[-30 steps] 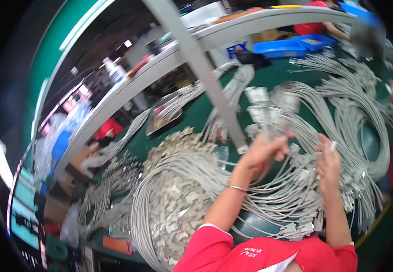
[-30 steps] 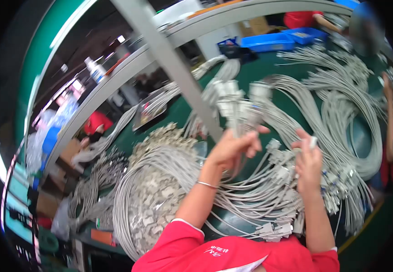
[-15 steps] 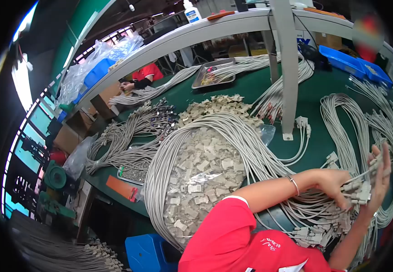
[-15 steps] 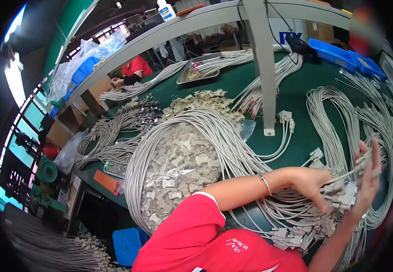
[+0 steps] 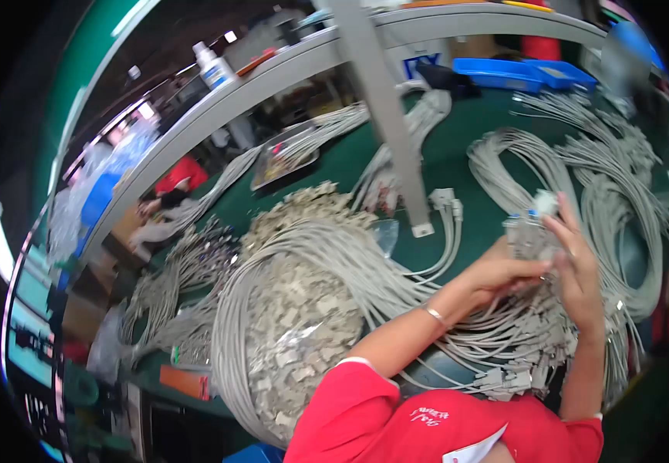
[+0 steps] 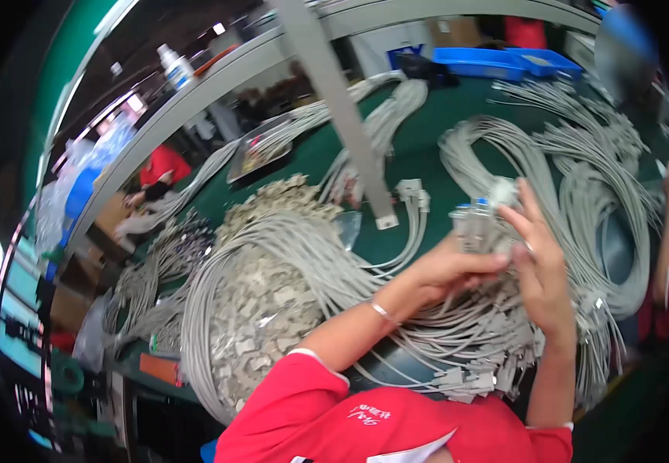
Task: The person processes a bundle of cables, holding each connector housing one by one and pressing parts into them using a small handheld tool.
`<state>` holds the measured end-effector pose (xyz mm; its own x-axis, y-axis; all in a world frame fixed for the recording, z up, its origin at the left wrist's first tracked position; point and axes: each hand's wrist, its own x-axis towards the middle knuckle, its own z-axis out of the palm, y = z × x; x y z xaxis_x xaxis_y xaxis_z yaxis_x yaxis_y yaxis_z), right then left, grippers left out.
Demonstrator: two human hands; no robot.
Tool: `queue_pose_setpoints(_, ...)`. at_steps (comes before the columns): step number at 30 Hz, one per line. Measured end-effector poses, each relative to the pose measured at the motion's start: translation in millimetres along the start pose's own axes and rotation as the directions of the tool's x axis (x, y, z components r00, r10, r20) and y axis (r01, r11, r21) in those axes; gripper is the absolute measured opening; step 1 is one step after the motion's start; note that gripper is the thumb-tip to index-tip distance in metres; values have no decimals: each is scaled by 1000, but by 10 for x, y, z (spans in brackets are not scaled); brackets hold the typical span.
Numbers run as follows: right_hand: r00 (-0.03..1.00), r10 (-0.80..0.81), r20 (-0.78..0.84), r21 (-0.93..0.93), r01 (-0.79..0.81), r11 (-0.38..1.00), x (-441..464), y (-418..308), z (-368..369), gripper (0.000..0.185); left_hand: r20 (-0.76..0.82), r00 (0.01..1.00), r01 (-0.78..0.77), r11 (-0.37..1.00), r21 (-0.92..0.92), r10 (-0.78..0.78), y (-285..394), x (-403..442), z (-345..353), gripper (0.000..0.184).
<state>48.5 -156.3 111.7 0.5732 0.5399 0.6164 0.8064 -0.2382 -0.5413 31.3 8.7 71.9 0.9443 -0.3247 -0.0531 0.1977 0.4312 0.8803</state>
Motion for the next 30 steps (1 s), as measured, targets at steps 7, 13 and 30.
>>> queue_pose_setpoints(7,801,521,-295,725,-167,668,-97,534,86,30,-210,977,-67,869,-491,-44,-333,52,-377,30)
queue_pose_setpoints(13,761,642,-90,826,-303,475,-149,491,379,38,-149,989,-40,915,-403,-22,-390,49,-387,40)
queue_pose_setpoints(30,694,716,-71,832,-355,427,-241,633,235,28,-198,978,-13,918,-396,-72,-395,46,-331,40)
